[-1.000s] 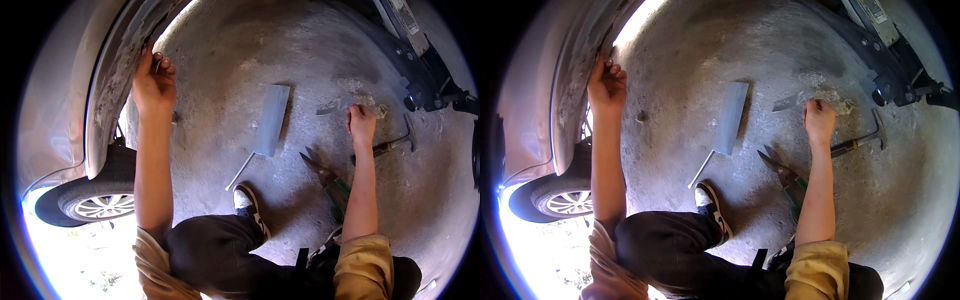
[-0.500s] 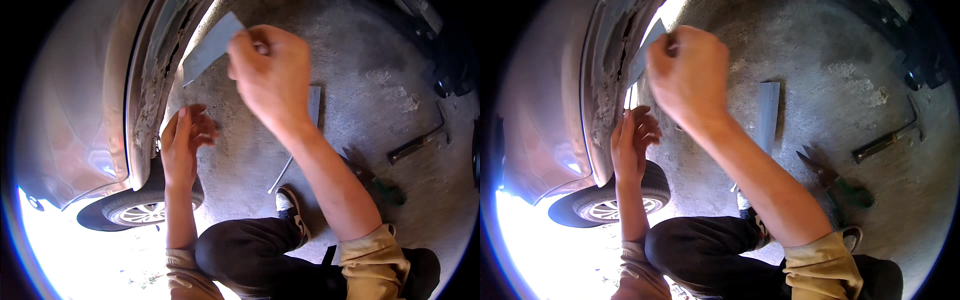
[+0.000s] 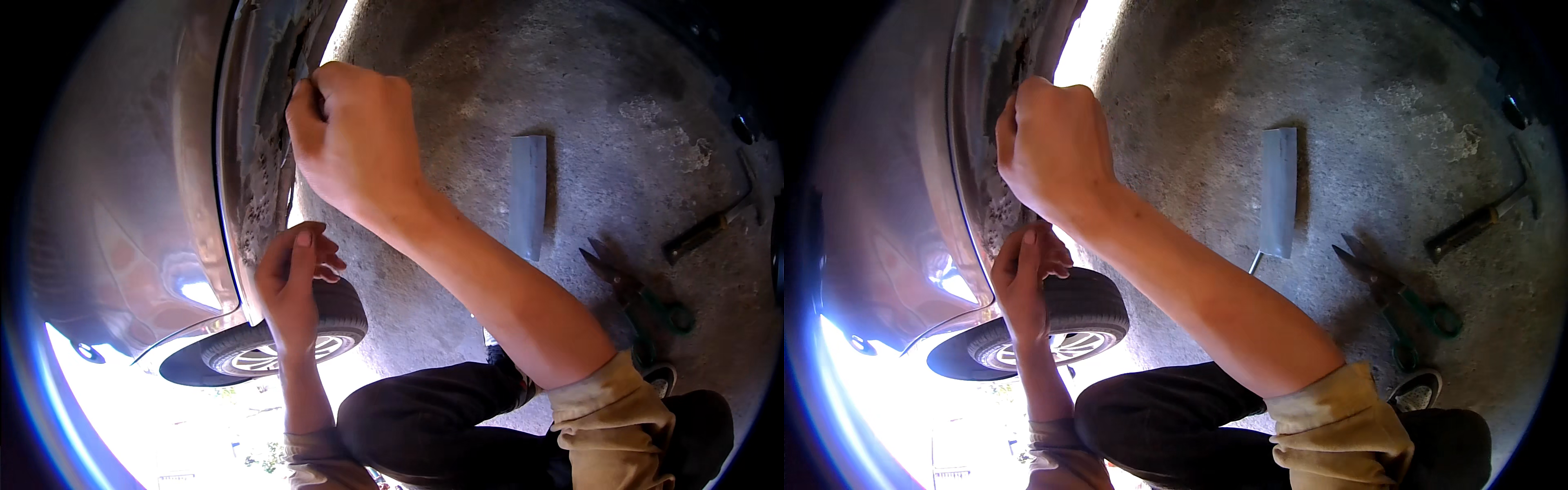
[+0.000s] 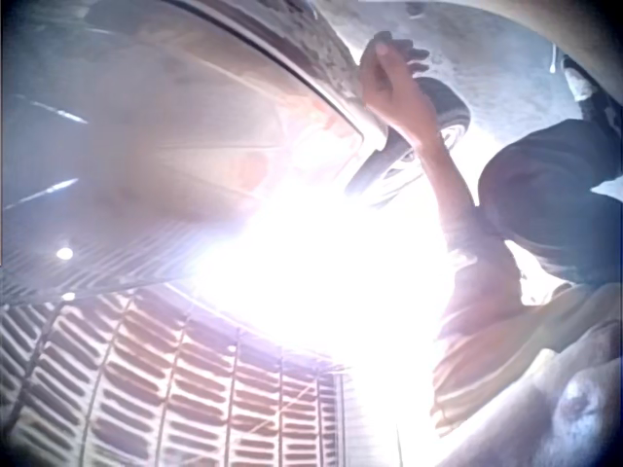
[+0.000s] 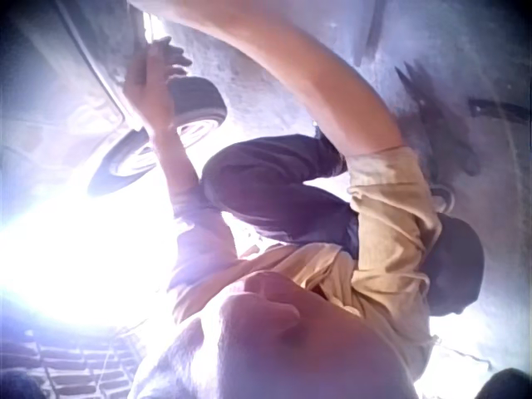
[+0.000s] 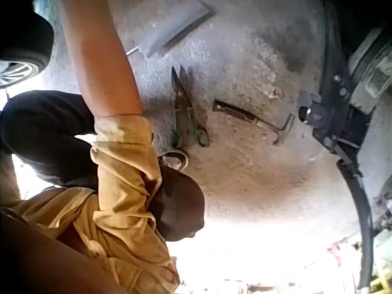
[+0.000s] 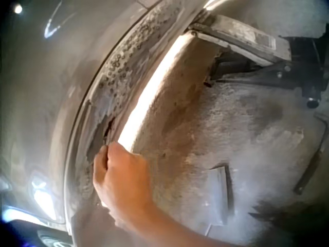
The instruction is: The person is repairing a car's undercarriage by cutting and fitting a metal sheet. They use shears to cut the sheet, a screwdriver to remove fasteners, and a hammer to secure the sheet in place.
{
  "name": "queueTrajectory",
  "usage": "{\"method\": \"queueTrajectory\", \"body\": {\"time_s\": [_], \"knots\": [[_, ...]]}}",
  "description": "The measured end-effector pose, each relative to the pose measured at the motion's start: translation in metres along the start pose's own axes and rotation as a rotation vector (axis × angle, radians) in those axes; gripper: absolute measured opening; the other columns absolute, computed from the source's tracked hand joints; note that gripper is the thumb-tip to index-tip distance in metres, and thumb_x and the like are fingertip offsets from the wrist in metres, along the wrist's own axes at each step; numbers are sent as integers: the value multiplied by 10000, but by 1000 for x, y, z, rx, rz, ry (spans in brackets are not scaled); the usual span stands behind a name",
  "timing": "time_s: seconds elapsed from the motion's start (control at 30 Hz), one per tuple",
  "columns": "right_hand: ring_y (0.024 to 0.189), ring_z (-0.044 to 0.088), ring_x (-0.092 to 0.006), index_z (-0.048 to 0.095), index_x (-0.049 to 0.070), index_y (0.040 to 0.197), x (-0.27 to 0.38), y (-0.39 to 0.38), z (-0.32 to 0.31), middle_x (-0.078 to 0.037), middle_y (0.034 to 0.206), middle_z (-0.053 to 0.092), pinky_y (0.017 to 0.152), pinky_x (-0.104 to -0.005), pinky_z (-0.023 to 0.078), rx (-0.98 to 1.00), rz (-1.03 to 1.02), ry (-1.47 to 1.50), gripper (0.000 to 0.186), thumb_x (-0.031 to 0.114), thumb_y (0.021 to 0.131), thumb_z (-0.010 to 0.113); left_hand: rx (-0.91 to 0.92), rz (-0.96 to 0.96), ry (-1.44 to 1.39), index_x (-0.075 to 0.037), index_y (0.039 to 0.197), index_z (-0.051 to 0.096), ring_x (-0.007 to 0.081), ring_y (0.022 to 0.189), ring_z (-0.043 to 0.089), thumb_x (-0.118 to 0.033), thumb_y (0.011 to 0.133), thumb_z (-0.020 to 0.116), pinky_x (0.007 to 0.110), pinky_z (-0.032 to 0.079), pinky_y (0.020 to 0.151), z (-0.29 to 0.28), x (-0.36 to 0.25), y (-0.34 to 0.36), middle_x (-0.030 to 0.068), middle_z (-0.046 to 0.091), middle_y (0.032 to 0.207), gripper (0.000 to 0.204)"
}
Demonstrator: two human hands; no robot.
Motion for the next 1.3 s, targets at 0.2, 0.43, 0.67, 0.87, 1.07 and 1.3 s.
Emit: {"method": "queueTrajectory", "body": {"time_s": [0.2, 0.43, 0.67, 0.87, 1.07, 1.3], "knots": [[403, 550, -220, 580, -18, 642, -14, -9, -11, -150, 486, 527, 411, -327, 381, -90, 63, 85, 203, 84, 817, 585, 91, -55, -488, 34, 1170, 525, 152, 709, 602, -358, 988, 409, 252, 468, 584, 35, 12, 31, 75, 598, 819, 448], [432, 568, -187, 591, -20, 622, -19, 7, -2, -133, 511, 556, 427, -331, 391, 9, 71, 71, 206, 107, 783, 577, 194, -162, -1093, -63, 980, 561, 120, 695, 527, -293, 952, 523, 255, 430, 626, 58, 32, 72, 5, 569, 812, 235], [446, 525, -113, 600, -34, 650, -30, -16, -19, -76, 492, 537, 431, -294, 388, -78, 147, 100, 209, 119, 789, 567, 232, -151, -1180, -76, 832, 551, 153, 641, 465, -233, 916, 516, 300, 390, 614, 59, 31, 76, 22, 515, 701, 182], [489, 477, -23, 615, -3, 718, -73, -73, -27, -9, 535, 546, 439, -203, 343, -24, 505, 398, 176, 106, 852, 582, -64, -200, -914, -71, 892, 544, 187, 710, 522, -277, 902, 517, 321, 409, 662, 61, 49, 60, 38, 538, 726, 208], [486, 486, -33, 588, 0, 742, -60, -98, -33, -21, 563, 551, 434, -219, 360, -53, 468, 316, 131, 90, 835, 612, 154, -142, -767, -48, 1119, 563, 175, 818, 612, -360, 952, 465, 324, 484, 729, 57, 55, 62, 81, 645, 965, 367], [463, 571, -219, 475, 58, 706, -25, -97, 4, -95, 553, 527, 438, -310, 449, 217, 134, 121, 210, 154, 804, 635, 69, 7, -751, -64, 1064, 535, 113, 685, 441, -289, 937, 507, 264, 377, 591, 22, 60, 71, 17, 504, 814, 260]]}}
Point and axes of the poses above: each hand's wrist, its own y-axis towards the middle knuckle, its own z-axis out of the palm, x = y × z, the point moved 9 cm from there along y, towards the middle knuckle
